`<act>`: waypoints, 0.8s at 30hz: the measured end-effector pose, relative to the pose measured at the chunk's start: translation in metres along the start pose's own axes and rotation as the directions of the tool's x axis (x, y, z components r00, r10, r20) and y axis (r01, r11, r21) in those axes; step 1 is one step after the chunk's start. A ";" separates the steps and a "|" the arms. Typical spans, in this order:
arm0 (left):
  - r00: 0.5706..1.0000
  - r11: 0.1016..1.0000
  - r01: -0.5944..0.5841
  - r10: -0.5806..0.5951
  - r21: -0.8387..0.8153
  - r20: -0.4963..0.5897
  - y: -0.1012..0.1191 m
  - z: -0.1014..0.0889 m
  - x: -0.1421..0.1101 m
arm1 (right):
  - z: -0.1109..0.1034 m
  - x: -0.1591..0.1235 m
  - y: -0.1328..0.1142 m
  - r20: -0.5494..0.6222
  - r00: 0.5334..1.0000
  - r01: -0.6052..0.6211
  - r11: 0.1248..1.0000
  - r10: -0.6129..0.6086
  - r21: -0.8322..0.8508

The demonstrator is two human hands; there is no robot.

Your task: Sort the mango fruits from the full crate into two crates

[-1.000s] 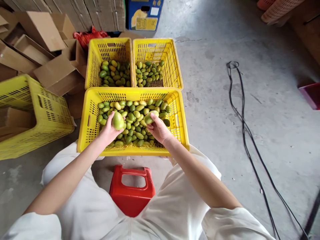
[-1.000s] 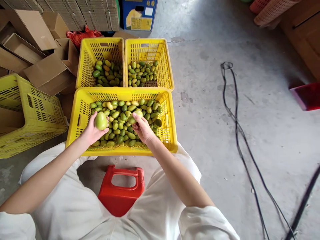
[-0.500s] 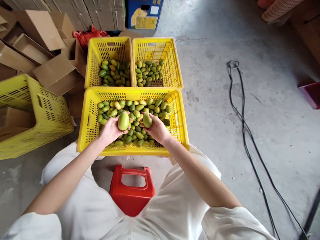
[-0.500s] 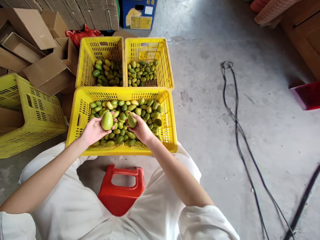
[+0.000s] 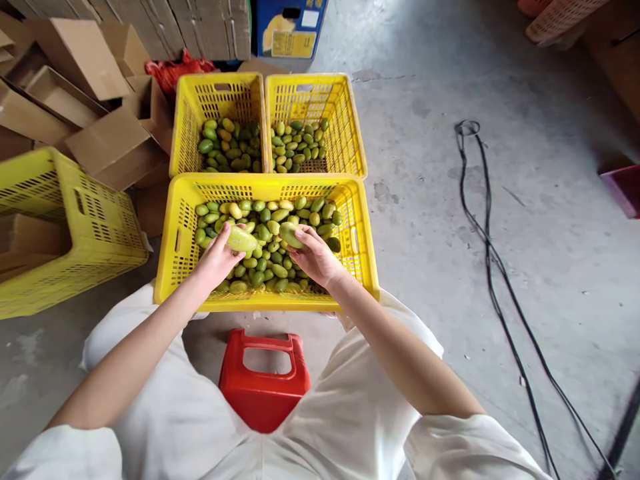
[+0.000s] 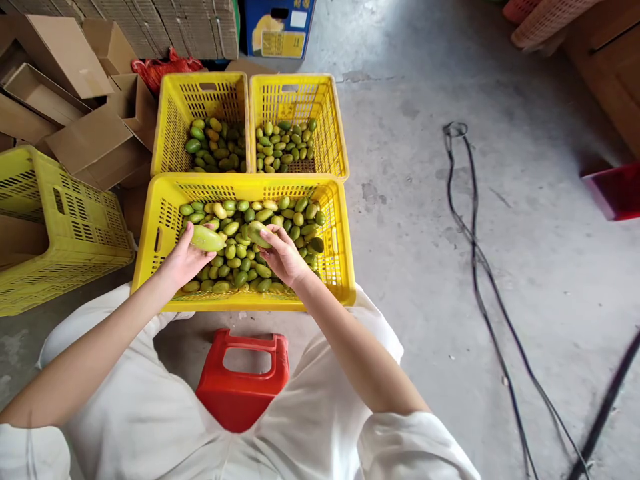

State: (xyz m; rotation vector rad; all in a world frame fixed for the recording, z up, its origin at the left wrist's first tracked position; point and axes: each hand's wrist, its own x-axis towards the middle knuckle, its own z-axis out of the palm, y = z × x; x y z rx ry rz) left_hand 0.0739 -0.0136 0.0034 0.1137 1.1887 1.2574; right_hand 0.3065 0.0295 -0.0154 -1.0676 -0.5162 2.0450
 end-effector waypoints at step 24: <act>0.975 0.986 0.164 -0.167 0.031 0.145 0.013 0.008 -0.010 | -0.004 -0.001 -0.003 0.113 0.993 -0.040 0.997 0.032 0.067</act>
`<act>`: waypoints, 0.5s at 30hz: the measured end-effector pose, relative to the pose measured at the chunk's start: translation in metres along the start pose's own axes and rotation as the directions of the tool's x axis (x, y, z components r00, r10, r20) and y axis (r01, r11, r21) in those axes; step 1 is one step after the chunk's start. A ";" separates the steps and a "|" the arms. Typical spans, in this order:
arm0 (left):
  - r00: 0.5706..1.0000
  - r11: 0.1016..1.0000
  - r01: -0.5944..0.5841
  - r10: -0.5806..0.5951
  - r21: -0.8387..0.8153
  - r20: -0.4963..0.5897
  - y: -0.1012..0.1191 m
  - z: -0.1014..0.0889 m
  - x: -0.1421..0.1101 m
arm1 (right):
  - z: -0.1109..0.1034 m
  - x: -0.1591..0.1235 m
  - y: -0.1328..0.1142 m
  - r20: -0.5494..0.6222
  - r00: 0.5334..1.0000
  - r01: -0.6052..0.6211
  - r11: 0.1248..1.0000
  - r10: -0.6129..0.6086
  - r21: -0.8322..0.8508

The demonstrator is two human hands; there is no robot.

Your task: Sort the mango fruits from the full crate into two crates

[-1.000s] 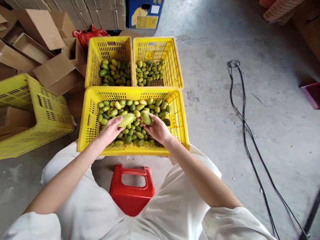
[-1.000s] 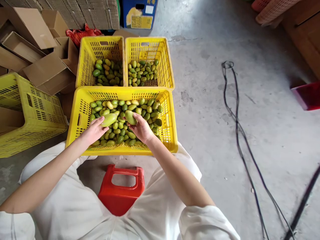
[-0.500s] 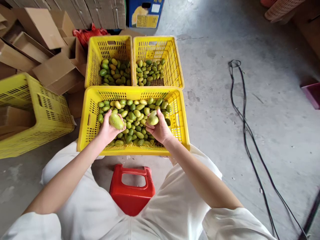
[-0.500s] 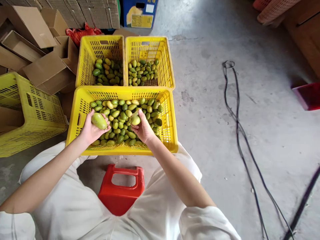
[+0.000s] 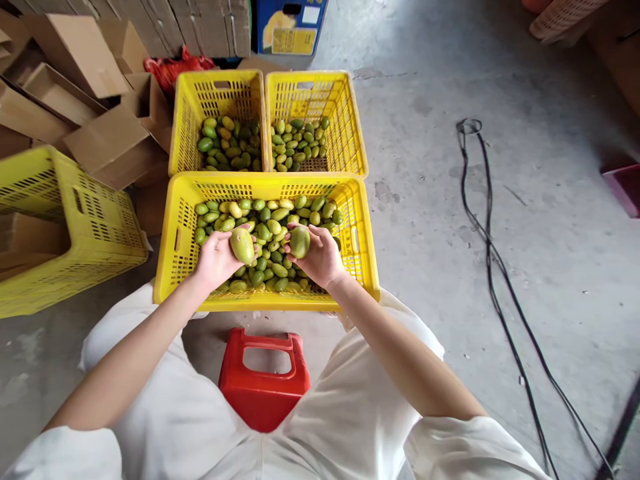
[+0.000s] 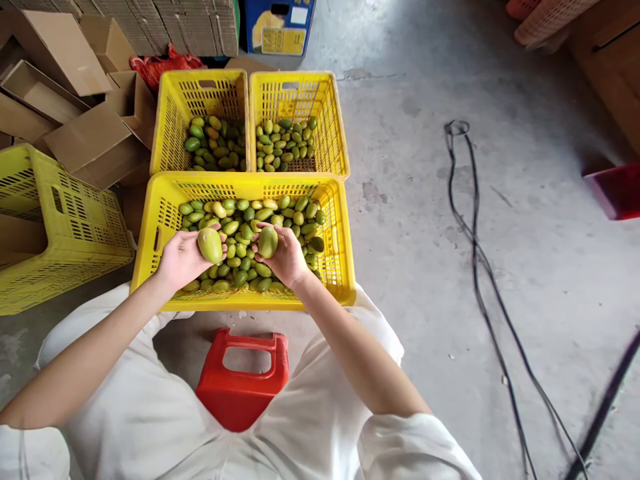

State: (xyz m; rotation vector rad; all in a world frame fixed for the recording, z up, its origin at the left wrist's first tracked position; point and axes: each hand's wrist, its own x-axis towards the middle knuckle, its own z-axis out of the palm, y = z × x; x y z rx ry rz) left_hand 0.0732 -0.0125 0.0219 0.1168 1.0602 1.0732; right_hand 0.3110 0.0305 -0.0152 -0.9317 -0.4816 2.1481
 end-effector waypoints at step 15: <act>0.999 0.967 -0.035 0.033 0.252 0.013 -0.005 -0.003 -0.003 | 0.009 -0.004 0.004 -0.041 0.999 0.024 0.999 -0.026 -0.033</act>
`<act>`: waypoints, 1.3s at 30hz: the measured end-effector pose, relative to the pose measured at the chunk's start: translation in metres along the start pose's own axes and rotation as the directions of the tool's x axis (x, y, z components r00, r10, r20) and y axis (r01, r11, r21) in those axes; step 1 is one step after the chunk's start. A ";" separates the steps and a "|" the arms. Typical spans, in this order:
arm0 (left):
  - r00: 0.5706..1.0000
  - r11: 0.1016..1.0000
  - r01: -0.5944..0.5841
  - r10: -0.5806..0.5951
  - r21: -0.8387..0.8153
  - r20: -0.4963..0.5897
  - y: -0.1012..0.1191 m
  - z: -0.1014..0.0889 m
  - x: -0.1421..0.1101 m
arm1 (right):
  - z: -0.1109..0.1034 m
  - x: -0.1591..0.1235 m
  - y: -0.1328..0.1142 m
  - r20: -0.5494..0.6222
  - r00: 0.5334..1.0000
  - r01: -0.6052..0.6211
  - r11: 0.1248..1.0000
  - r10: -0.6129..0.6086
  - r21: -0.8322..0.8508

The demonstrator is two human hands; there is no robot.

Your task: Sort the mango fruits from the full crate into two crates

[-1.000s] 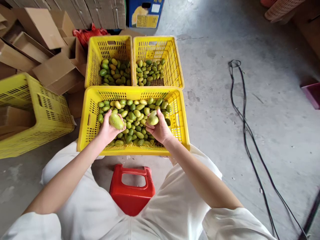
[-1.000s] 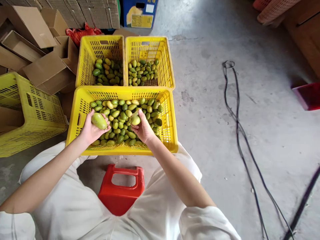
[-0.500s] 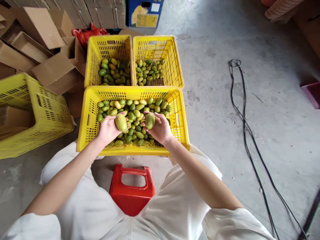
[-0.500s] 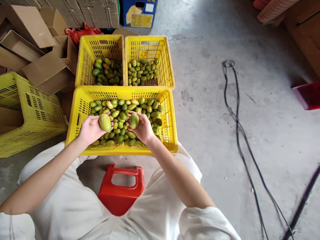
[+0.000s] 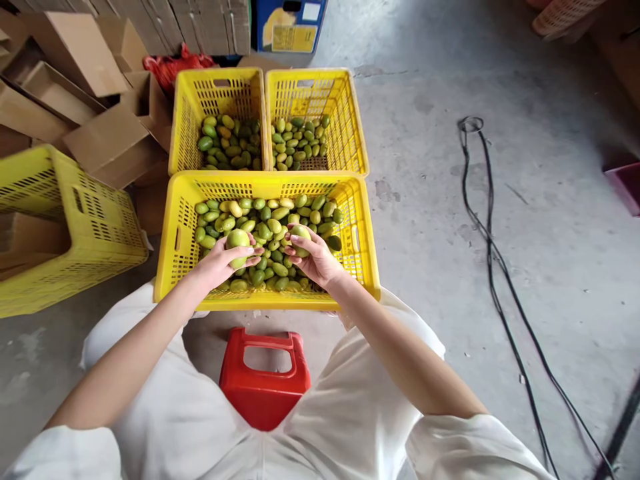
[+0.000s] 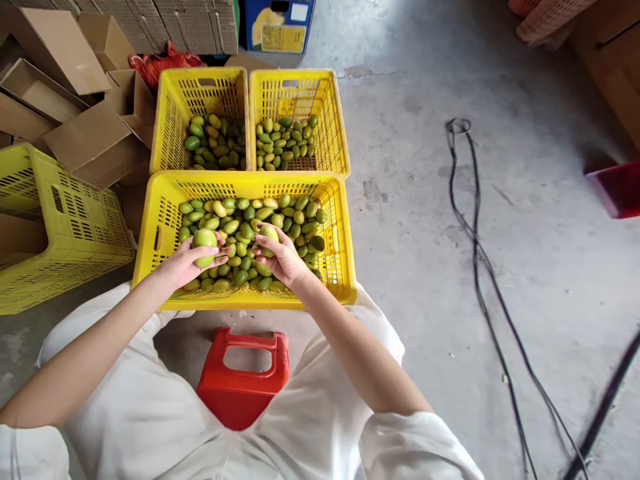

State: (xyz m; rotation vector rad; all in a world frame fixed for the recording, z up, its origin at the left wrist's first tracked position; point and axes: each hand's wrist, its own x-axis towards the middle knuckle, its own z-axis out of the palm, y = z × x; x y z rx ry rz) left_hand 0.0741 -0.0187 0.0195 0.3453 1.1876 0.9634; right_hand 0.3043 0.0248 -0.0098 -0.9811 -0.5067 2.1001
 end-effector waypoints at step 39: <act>0.997 0.968 0.083 -0.081 -0.238 0.019 -0.001 -0.001 0.005 | -0.006 0.006 0.004 0.024 0.998 -0.054 0.998 0.054 0.031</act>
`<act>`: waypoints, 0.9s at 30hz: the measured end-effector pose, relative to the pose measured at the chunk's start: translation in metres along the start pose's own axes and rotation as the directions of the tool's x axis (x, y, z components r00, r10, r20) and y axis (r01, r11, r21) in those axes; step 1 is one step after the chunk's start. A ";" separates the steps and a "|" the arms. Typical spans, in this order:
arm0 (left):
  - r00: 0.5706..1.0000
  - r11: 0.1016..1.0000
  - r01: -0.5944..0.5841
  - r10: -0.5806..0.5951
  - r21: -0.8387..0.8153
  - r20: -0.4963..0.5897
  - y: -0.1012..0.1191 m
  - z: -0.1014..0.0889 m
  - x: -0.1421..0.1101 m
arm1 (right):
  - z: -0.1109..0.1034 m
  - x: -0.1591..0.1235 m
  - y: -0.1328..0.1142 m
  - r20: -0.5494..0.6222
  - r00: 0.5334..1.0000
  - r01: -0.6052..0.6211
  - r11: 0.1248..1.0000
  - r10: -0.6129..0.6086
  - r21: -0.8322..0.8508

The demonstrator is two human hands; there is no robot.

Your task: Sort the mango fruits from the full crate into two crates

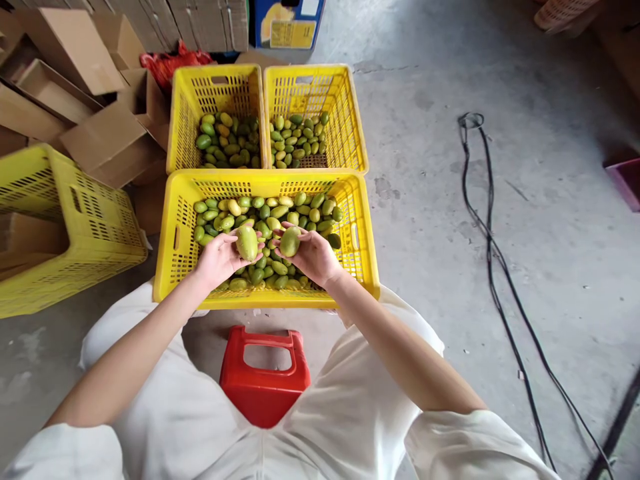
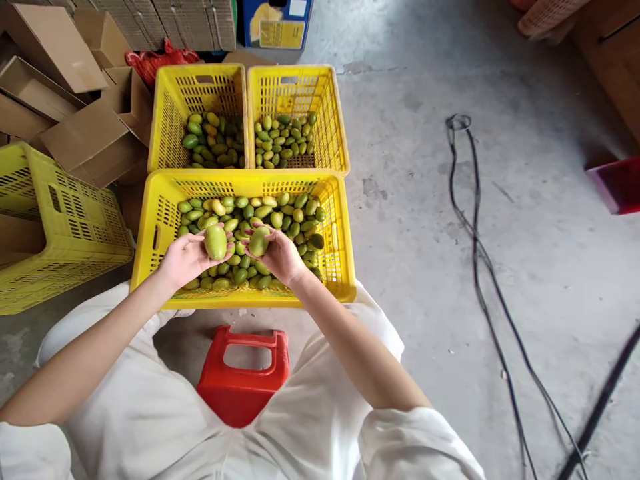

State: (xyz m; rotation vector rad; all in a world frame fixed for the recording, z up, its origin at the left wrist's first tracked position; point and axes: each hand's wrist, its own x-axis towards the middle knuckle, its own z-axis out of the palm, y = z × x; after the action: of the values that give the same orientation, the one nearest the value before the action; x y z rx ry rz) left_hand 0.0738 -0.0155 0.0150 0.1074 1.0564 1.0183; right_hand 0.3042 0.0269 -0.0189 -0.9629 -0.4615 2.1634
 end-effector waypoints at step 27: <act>0.999 0.994 -0.033 0.029 0.102 0.037 -0.002 -0.001 0.001 | 0.003 -0.003 -0.001 -0.011 1.000 0.018 1.000 -0.018 -0.018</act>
State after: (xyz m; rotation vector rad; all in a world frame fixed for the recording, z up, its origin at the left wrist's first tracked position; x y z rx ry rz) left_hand 0.0746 -0.0165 0.0127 0.2253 1.0777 0.9866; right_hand 0.3035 0.0250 -0.0146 -0.9766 -0.4832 2.1397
